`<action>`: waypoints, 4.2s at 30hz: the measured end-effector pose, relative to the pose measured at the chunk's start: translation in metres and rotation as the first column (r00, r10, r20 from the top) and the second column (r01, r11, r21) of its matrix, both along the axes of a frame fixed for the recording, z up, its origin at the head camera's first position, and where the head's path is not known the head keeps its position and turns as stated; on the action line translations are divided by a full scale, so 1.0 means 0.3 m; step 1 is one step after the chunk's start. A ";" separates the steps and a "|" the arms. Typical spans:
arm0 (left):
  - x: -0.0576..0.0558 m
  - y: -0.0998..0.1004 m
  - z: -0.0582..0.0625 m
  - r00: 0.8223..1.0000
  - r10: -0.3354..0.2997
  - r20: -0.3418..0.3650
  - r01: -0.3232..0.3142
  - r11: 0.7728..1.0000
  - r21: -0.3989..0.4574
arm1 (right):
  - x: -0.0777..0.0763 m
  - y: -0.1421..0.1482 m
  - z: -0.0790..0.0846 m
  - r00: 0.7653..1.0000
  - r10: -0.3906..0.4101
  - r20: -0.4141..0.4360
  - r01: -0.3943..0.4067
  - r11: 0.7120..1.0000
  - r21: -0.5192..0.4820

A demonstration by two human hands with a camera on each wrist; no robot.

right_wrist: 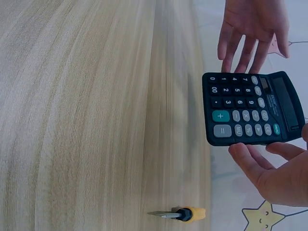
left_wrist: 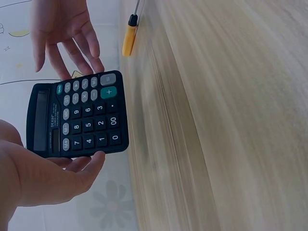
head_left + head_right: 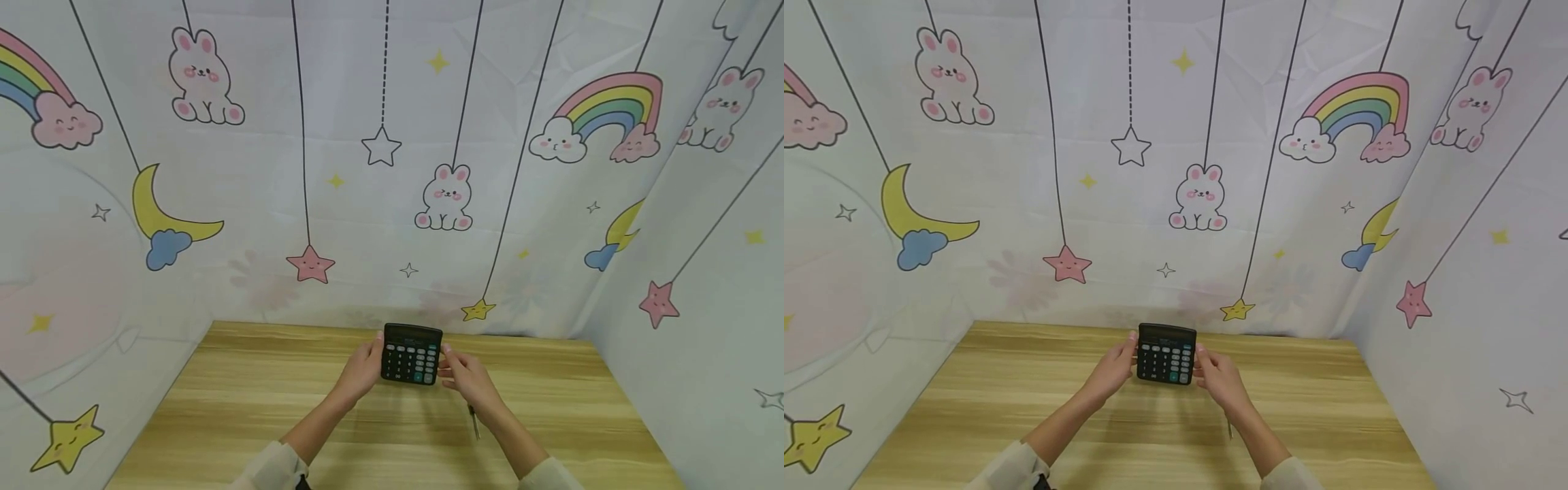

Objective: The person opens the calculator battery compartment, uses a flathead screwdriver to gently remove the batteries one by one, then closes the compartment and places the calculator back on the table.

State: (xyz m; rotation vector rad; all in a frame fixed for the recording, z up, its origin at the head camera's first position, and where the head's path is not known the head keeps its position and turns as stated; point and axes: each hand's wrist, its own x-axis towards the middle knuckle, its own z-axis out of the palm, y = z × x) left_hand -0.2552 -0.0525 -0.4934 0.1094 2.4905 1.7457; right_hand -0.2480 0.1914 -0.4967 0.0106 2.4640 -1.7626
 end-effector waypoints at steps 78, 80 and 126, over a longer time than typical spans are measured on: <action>0.014 -0.013 -0.053 1.000 0.028 0.014 -0.030 0.989 0.143 | 0.014 -0.017 -0.053 0.992 0.016 -0.123 -0.040 0.979 -0.198; 0.013 -0.013 -0.055 0.999 0.034 0.014 -0.036 0.989 0.146 | 0.014 -0.018 -0.055 0.993 0.016 -0.121 -0.042 0.976 -0.214; 0.030 -0.003 -0.114 0.987 0.131 -0.087 -0.131 0.991 0.013 | 0.043 -0.037 -0.103 0.990 -0.083 -0.114 0.063 0.984 -0.167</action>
